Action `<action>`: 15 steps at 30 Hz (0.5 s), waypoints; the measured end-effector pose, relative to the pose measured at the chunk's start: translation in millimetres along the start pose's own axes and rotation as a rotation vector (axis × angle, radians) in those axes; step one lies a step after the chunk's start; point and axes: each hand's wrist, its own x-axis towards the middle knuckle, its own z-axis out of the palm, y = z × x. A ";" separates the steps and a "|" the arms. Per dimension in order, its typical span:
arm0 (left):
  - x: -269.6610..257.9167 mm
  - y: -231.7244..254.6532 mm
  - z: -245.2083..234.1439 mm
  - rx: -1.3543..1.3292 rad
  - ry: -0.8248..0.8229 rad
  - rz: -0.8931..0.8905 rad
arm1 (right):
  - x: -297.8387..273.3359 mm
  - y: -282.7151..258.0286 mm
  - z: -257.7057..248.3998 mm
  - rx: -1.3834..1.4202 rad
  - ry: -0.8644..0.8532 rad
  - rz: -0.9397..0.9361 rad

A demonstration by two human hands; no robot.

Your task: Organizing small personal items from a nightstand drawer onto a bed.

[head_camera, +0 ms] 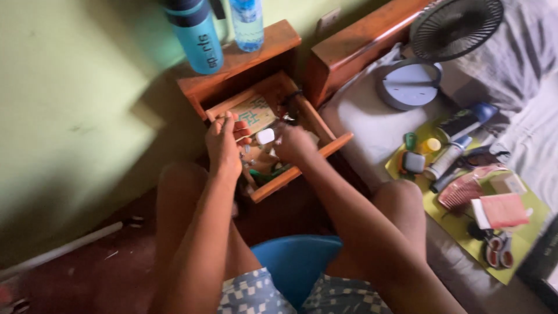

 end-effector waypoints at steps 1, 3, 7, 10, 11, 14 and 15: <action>-0.6 -0.9 -0.4 -0.026 0.004 -0.005 | 16.1 -7.1 36.3 -0.129 -0.067 -0.048; -3.7 2.2 -1.8 -0.050 0.010 -0.007 | 38.6 -14.1 87.8 -0.254 -0.132 -0.102; -7.3 11.0 -4.3 -0.044 0.011 -0.058 | 50.4 -18.4 115.6 -0.434 -0.096 0.080; -7.1 10.6 -0.6 -0.049 0.009 -0.072 | 48.0 -23.9 111.3 -0.415 -0.089 0.168; -7.6 10.8 1.6 -0.054 0.011 -0.078 | 47.2 -25.7 109.3 -0.369 -0.080 0.188; -5.9 6.8 5.2 -0.056 -0.002 -0.074 | 38.7 -21.8 96.0 -0.251 -0.059 0.161; -0.9 3.2 4.7 -0.057 -0.013 -0.075 | 43.9 -17.8 102.9 -0.253 -0.053 0.169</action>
